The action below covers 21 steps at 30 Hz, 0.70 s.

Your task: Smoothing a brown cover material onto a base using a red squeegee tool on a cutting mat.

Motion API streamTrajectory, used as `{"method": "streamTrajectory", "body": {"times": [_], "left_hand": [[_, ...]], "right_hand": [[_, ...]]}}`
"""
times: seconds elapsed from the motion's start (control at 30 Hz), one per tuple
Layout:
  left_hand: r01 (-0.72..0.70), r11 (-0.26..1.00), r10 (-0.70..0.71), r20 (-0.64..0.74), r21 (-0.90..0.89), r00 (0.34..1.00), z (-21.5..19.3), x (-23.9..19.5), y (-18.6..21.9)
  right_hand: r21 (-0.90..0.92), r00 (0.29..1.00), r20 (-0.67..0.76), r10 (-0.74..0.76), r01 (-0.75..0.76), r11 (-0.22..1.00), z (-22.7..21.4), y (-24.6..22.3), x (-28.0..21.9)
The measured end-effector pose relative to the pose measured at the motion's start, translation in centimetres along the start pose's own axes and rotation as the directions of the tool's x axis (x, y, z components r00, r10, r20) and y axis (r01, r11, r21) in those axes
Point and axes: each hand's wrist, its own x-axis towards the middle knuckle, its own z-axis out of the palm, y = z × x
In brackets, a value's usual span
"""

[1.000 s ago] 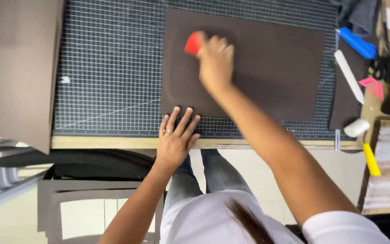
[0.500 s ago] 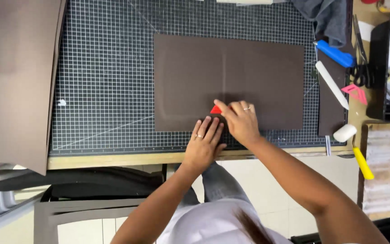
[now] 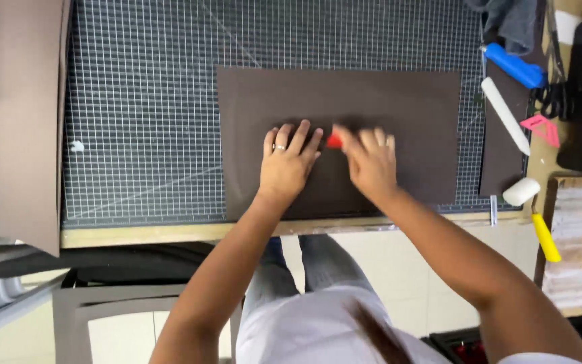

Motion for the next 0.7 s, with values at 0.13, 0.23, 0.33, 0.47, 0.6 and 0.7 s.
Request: {"method": "streamTrajectory", "body": {"times": [0.13, 0.23, 0.33, 0.47, 0.6, 0.7], "left_hand": [[-0.022, 1.0, 0.021, 0.007, 0.016, 1.0, -0.3, 0.5, -0.4], [-0.028, 0.999, 0.027, 0.028, 0.035, 0.999, 0.1, 0.0, -0.4], [-0.012, 0.999, 0.011, 0.046, 0.03, 0.999, -0.2, -0.2, -0.5], [0.005, 1.0, -0.006, 0.056, 0.016, 0.998, -0.5, -0.1, -0.2], [-0.027, 0.999, 0.026, 0.03, 0.024, 0.999, -0.6, 0.5, -0.3], [-0.056, 0.998, 0.056, -0.029, 0.018, 0.998, -0.7, 1.7, -0.5]], "right_hand": [[-0.034, 0.998, -0.021, -0.066, 0.065, 0.997, 2.3, 2.2, 1.6], [-0.101, 0.993, -0.113, 0.015, -0.027, 0.995, 4.3, 3.9, 6.3], [-0.015, 0.987, -0.14, 0.079, -0.082, 0.997, 2.7, 2.0, 5.1], [0.023, 0.991, 0.122, 0.056, -0.059, 0.998, 0.4, -1.5, -5.7], [-0.002, 0.99, 0.14, -0.001, 0.001, 1.0, 1.8, 1.2, -4.3], [-0.132, 0.991, 0.068, 0.112, -0.102, 0.986, 3.1, 5.9, 6.1]]}}
